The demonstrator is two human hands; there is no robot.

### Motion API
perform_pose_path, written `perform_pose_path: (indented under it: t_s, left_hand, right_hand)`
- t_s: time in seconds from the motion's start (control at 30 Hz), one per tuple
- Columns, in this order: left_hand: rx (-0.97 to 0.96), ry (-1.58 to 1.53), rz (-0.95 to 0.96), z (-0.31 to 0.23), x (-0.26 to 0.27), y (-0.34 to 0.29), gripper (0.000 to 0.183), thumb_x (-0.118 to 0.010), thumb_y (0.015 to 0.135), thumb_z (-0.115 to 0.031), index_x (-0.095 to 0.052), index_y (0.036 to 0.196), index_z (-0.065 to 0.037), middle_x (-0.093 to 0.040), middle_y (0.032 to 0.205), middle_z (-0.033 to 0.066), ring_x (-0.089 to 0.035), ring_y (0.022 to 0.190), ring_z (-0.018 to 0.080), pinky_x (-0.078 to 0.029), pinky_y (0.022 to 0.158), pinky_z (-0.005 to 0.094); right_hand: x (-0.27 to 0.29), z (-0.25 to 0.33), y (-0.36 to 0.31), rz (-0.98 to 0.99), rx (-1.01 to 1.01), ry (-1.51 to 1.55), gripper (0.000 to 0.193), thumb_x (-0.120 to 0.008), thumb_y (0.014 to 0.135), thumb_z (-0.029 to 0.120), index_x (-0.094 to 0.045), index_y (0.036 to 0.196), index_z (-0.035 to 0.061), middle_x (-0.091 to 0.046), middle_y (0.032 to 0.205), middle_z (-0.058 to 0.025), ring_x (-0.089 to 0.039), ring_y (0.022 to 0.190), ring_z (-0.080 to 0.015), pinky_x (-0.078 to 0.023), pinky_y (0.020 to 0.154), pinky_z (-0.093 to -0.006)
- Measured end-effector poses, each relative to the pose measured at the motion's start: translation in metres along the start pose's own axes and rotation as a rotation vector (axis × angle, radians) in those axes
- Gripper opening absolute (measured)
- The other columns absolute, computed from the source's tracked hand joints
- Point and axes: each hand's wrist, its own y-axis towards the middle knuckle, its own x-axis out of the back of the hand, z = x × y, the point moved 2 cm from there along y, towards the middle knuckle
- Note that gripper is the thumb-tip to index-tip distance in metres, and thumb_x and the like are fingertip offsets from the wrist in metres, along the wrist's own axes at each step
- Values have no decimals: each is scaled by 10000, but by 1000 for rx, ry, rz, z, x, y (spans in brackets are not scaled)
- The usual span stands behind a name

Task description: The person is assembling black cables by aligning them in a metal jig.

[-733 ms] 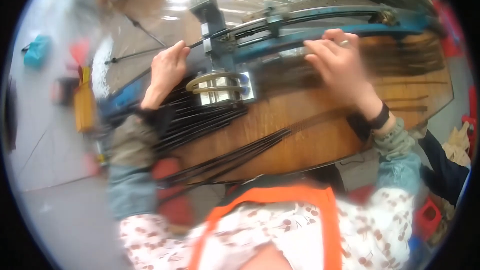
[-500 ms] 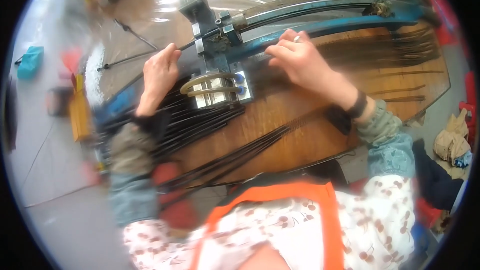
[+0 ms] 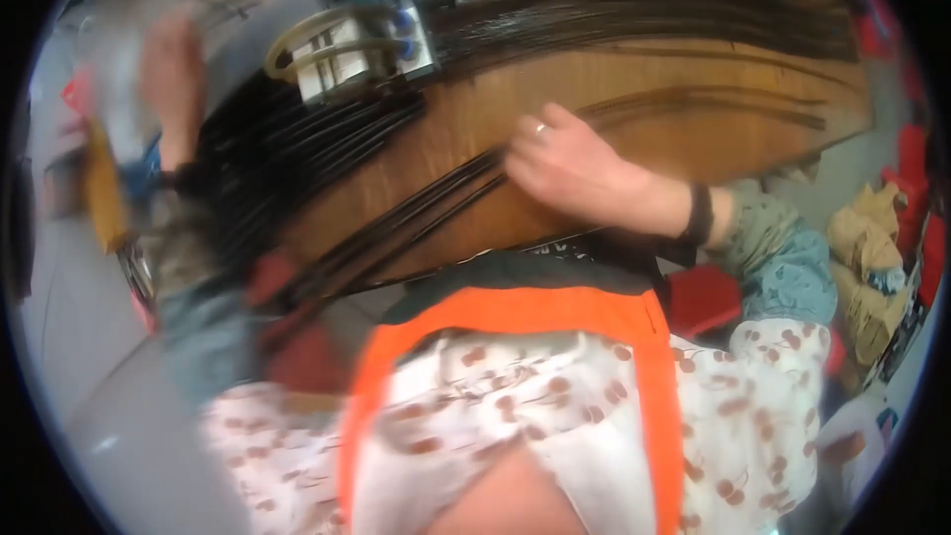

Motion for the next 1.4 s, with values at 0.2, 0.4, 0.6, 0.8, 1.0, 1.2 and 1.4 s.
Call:
perform_pose_path:
  t_s: [0.2, 0.4, 0.6, 0.8, 1.0, 1.2, 1.4]
  left_hand:
    - [288, -605, 374, -230, 134, -55, 171, -699, 816, -246, -589, 879, -132, -527, 728, 57, -546, 689, 262, -398, 653, 422]
    - [514, -531, 531, -264, 171, -39, 374, -644, 829, -79, -652, 1196, -151, -530, 756, 41, -594, 650, 201, -484, 524, 328]
    - [98, -482, 449, -224, 145, 37, 440, -639, 758, -55, -660, 1185, -164, -514, 705, 37, -598, 617, 204, -488, 514, 338]
    - [-11, -438, 288, -192, 138, 105, 344, -665, 836, -37, -694, 1169, -114, -547, 732, 98, -557, 637, 303, -453, 568, 416]
    - [-83, -622, 305, -203, 130, 135, 338, -639, 865, 10, -646, 1197, -56, -527, 808, 129, -552, 724, 320, -447, 628, 431]
    - [352, -300, 56, -46, 163, 80, 107, -590, 979, -80, -626, 1057, -18, -603, 842, 196, -566, 715, 379, -455, 642, 422]
    - [581, -323, 1, -35, 200, 91, 140, -603, 995, -116, -633, 1051, 8, -581, 746, 133, -476, 619, 198, -414, 581, 315]
  right_hand:
    - [-18, -26, -38, -333, -143, 240, 247, -685, 717, 12, -635, 960, 15, -620, 857, -150, -610, 854, -298, -503, 748, -422]
    - [17, -72, -26, -418, -274, 505, 166, -652, 880, 55, -668, 1039, 12, -630, 833, -157, -610, 798, -371, -501, 738, -428]
    - [35, -96, -59, -666, -308, 321, 64, -708, 819, 57, -651, 847, 50, -620, 772, -112, -581, 743, -302, -469, 744, -401]
    - [64, -130, -74, -943, -293, 116, 280, -780, 813, 182, -698, 1061, 79, -615, 752, -43, -599, 697, -228, -498, 675, -342]
    - [82, -103, -35, -1003, -235, -181, 456, -764, 818, 155, -668, 1257, 74, -580, 763, 5, -548, 646, -168, -460, 565, -319]
    - [78, -189, -71, -777, -573, -210, 174, -654, 879, 119, -680, 1050, 101, -680, 824, -73, -667, 780, -255, -506, 679, -388]
    - [113, -168, 70, -660, -279, 663, 151, -670, 950, 168, -696, 1011, 32, -699, 792, -77, -643, 682, -127, -514, 638, -272]
